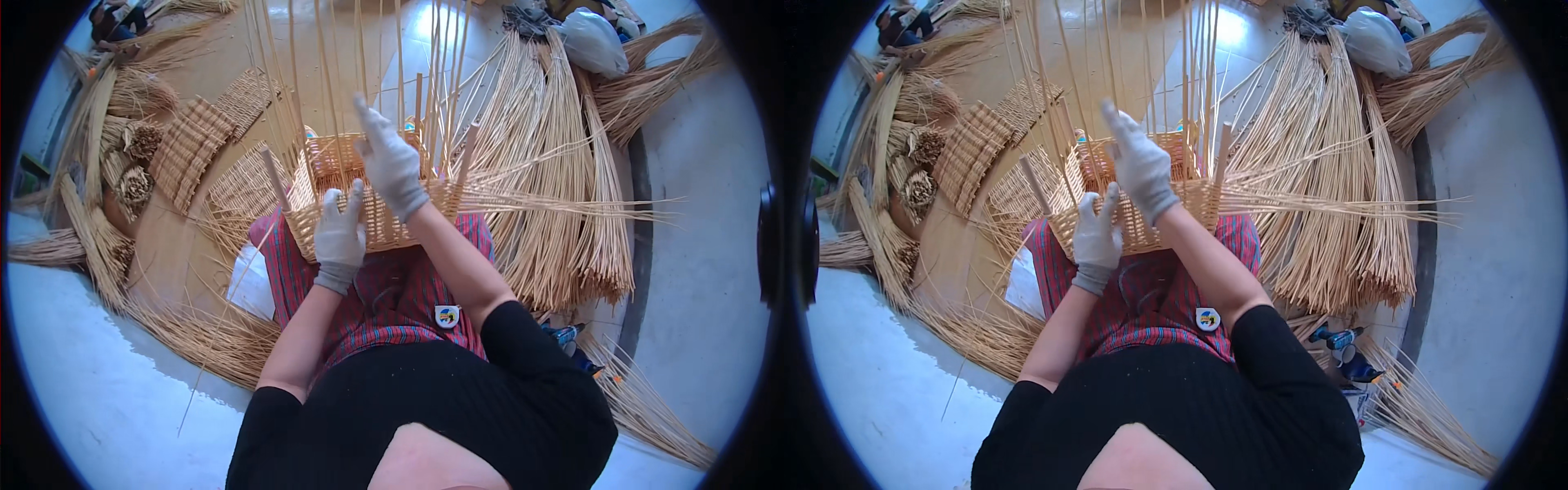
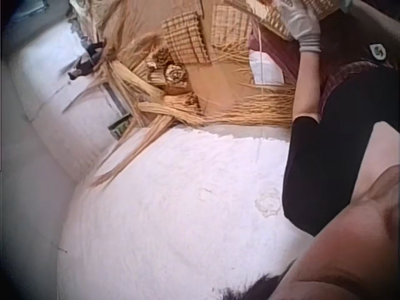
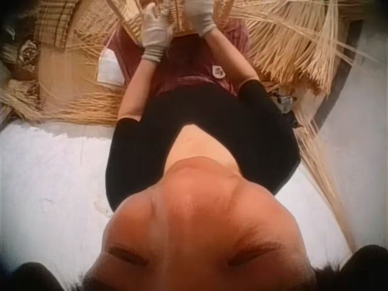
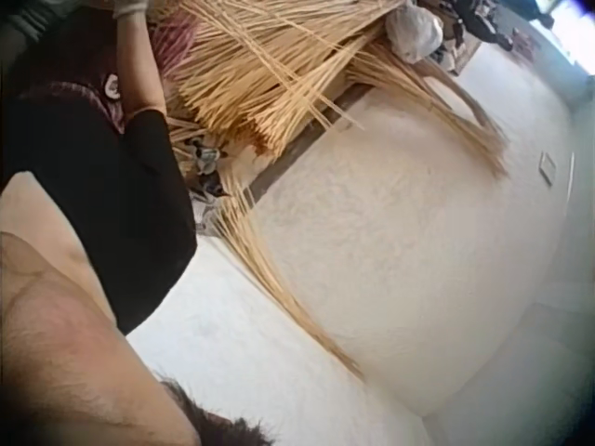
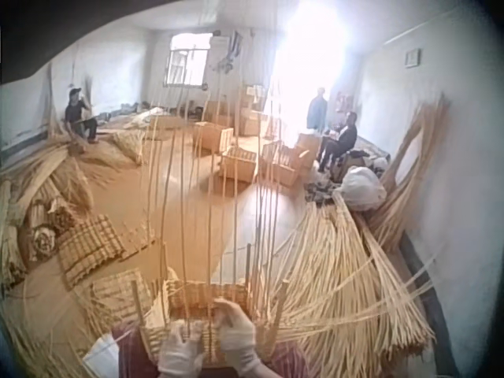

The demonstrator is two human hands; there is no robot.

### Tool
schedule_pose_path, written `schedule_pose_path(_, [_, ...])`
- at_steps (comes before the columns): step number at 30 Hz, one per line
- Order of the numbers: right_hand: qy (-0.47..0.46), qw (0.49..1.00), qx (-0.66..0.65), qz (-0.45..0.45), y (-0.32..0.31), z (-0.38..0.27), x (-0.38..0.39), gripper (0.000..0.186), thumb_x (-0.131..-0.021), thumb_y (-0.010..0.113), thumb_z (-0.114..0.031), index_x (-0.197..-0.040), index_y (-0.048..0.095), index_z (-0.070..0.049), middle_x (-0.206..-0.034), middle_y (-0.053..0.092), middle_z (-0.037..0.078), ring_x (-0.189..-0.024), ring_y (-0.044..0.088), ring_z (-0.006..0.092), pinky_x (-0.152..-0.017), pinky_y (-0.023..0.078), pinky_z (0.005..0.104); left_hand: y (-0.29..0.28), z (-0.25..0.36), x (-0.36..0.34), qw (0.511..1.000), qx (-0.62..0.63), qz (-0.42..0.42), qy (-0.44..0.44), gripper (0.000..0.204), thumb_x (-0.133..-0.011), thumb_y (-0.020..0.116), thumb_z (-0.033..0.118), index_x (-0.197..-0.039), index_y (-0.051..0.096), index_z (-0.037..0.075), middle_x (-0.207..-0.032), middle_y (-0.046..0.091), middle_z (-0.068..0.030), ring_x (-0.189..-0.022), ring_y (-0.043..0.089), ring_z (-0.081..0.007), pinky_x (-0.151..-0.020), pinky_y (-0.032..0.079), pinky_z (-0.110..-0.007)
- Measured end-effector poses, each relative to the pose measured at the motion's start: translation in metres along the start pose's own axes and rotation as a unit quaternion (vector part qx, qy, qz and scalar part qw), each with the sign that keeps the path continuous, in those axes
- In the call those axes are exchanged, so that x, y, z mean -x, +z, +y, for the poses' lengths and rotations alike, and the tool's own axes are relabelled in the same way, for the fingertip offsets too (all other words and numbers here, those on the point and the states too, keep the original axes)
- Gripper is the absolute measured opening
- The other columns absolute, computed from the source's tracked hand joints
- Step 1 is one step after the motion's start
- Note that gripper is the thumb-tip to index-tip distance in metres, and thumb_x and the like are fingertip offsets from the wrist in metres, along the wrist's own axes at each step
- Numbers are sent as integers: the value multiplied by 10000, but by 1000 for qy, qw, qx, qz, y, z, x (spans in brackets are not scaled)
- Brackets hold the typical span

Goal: The recorder is weaving a basket by hand using long strips of wicker or reed material in a workshop environment.

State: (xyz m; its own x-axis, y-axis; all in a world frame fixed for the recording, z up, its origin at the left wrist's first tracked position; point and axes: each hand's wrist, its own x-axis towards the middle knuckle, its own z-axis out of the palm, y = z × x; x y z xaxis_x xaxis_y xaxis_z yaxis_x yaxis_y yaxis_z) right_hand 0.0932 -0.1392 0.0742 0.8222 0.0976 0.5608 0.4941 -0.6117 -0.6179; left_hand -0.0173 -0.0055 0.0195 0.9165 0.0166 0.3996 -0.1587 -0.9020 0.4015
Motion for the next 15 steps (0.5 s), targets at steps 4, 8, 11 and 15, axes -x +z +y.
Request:
schedule_pose_path(4, [167,950,-235,121,-33,30,27,431,-1043,583,-24,-1465,509,-76,-1125,718,92,-943,715,168,-790,563,332,-12,4,-10,996,-76,-54,-13,673,-856,698,68,-1496,603,254,-1383,558,-129,-994,655,-298,-821,529,-424])
schedule_pose_path(8, [202,970,-127,39,-56,55,57,427,-1022,580,7,-1445,541,-37,-1238,720,174,-1021,727,243,-897,576,370,0,40,-26,994,15,30,104,673,-877,686,93,-1521,572,254,-1448,545,-170,-936,677,-295,-813,549,-427])
schedule_pose_path(11, [59,998,19,10,-54,58,32,413,-1030,586,12,-1441,589,-32,-1263,718,142,-1133,700,224,-940,571,350,23,75,-25,993,-29,-108,23,737,-888,669,68,-1578,487,254,-1438,537,-193,-878,689,-276,-741,575,-412])
schedule_pose_path(15, [70,986,-124,85,-74,57,28,466,-1040,556,15,-1503,539,-31,-1328,690,143,-1131,691,205,-944,563,335,38,72,-34,993,-84,-69,42,753,-921,662,108,-1601,438,340,-1297,539,-182,-772,693,-318,-690,588,-460])
